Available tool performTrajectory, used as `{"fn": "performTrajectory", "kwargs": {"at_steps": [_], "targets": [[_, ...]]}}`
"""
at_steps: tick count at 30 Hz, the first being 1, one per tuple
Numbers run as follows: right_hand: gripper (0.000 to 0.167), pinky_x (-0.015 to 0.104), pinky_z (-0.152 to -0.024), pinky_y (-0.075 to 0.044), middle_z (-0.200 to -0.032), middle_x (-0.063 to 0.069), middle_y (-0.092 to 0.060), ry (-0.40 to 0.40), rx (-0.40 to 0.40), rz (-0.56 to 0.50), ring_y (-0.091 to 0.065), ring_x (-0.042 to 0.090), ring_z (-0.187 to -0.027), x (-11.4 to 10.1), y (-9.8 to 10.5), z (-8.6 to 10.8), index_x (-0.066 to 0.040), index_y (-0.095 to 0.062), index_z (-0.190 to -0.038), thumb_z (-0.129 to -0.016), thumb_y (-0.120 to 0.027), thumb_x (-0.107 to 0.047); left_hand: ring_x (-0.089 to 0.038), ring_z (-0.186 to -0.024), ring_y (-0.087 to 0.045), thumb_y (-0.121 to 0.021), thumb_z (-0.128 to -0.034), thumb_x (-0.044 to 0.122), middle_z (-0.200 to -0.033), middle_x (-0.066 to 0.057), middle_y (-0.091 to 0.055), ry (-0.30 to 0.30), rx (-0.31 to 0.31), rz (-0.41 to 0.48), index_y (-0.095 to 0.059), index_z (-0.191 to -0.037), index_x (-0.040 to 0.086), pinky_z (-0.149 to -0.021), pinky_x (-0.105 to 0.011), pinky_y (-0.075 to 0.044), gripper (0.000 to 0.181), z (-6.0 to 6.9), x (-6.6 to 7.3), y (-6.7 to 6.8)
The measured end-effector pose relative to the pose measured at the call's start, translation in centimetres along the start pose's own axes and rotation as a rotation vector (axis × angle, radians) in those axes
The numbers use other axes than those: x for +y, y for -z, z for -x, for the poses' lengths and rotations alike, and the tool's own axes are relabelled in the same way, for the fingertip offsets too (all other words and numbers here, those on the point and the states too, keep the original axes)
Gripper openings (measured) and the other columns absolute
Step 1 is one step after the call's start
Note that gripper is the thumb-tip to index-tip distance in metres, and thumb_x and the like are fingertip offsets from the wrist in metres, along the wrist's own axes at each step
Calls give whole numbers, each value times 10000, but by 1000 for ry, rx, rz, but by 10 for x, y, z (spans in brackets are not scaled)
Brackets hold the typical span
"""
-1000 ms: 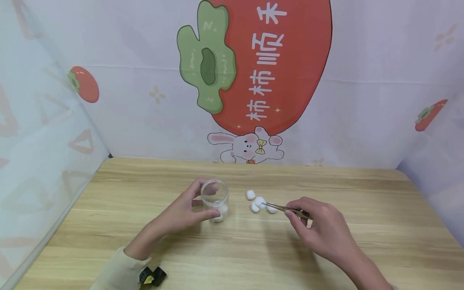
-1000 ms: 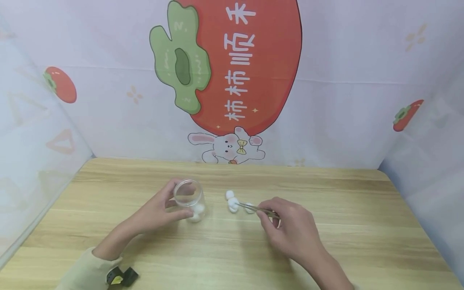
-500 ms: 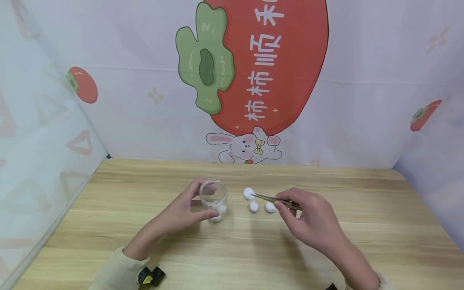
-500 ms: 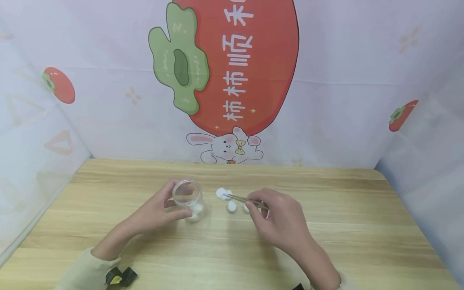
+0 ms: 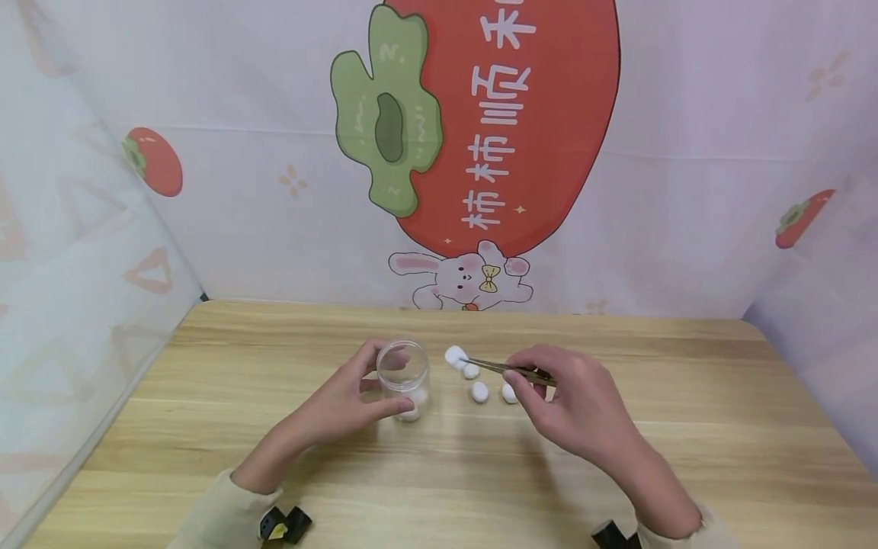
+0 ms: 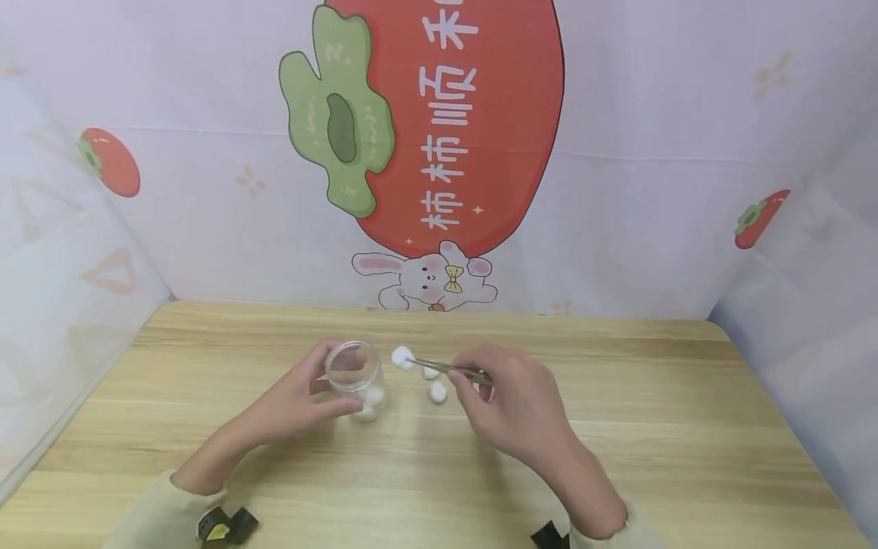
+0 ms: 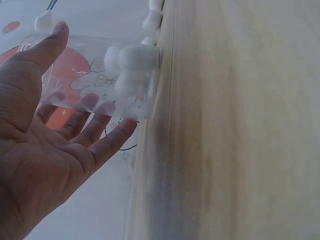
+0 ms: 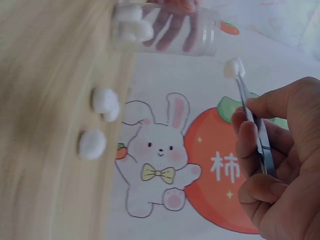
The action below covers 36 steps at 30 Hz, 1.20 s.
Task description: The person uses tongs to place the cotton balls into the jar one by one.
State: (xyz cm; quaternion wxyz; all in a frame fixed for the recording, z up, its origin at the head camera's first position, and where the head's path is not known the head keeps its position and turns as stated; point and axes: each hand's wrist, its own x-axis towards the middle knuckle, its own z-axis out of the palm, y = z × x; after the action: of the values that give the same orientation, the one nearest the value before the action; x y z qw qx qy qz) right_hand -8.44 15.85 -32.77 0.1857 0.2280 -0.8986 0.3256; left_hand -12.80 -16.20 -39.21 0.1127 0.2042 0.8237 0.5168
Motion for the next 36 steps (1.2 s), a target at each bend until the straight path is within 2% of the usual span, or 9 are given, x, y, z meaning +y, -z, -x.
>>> {"fn": "performTrajectory", "kwargs": {"at_steps": [9,16,25,36], "targets": [[107,187,-546,-433,-734,-151,-592,21,9,-19,-527,47,-626,-4,-9,-12,-185,-782,-915,-900,-803,-81,-296,-1417,-573,-886,-879,305,-1459,-86,-602,-20,-3,11,-483,-1405,189,-1128,-463,-570,672,0,2,-1],[75,186,-548,-445,-757,-142,-624,-11,-7,-14,-539,44,-626,-3,-12,-9,-168,-792,-924,-902,-799,-97,-247,-1411,-584,-899,-863,333,-1448,-34,-606,13,-4,18,-492,-1359,222,-1135,-448,-565,651,0,1,-2],[73,187,-564,-459,-784,-146,-652,0,-2,-8,-541,21,-635,-9,-14,-10,-178,-799,-930,-899,-802,-113,-218,-1419,-583,-898,-859,374,-1467,-17,-605,27,-5,9,-485,-1362,279,-1133,-414,-569,658,1,0,0],[76,168,-533,-427,-798,-120,-680,10,-28,83,-512,5,-613,-20,-21,-20,-180,-808,-959,-890,-817,-148,-243,-1420,-572,-891,-871,345,-1490,-94,-593,-10,-9,24,-480,-1386,272,-1122,-390,-573,663,0,0,2]]}}
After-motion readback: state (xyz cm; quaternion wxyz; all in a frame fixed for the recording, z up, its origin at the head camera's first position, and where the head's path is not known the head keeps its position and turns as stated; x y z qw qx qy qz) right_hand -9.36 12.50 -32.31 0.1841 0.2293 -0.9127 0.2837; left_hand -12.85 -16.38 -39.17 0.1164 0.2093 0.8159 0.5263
